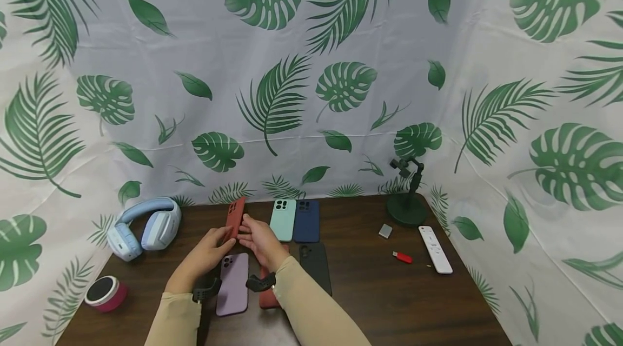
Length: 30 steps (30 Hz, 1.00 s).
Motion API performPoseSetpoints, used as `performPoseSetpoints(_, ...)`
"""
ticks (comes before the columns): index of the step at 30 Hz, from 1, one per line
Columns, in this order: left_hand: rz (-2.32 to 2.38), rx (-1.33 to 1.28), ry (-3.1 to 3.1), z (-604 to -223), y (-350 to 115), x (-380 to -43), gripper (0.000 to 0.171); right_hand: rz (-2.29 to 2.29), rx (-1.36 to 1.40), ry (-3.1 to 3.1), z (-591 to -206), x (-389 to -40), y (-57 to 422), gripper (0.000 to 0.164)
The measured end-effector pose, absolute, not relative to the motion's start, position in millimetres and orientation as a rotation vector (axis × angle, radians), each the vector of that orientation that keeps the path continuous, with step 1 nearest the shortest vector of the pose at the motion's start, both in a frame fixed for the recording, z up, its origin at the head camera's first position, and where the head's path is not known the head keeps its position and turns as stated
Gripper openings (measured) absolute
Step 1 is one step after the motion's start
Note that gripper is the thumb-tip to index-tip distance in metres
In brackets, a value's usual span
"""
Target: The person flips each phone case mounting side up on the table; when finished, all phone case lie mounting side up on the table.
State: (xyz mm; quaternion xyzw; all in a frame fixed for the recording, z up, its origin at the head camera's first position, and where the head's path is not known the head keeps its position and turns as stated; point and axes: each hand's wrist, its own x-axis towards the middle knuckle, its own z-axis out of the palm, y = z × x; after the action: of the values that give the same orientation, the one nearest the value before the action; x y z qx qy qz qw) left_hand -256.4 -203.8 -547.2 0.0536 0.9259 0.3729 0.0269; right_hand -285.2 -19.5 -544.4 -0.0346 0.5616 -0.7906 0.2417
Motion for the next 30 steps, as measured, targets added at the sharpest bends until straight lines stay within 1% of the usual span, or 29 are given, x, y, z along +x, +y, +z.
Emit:
performPoseSetpoints(7,1.23,0.206,2.861,-546.0,-201.9,-257.0,0.052,-2.136,-0.168,1.523,-542.0,-283.6,-20.7,0.079)
performPoseSetpoints(15,1.288,0.256,2.876,-545.4,-202.2,-256.3,0.056,-2.113,-0.178,1.535,-537.1,-279.5,-21.6,0.068)
performPoseSetpoints(26,1.251,0.242,2.911,-545.7,-205.4,-257.3,0.057,-2.051,-0.233,1.558,-539.8,-278.3,-22.7,0.061)
performPoseSetpoints(30,1.229,0.238,2.932,-546.8,-207.5,-258.0,0.056,-2.01,-0.242,1.563,-544.1,-276.9,-22.1,0.06)
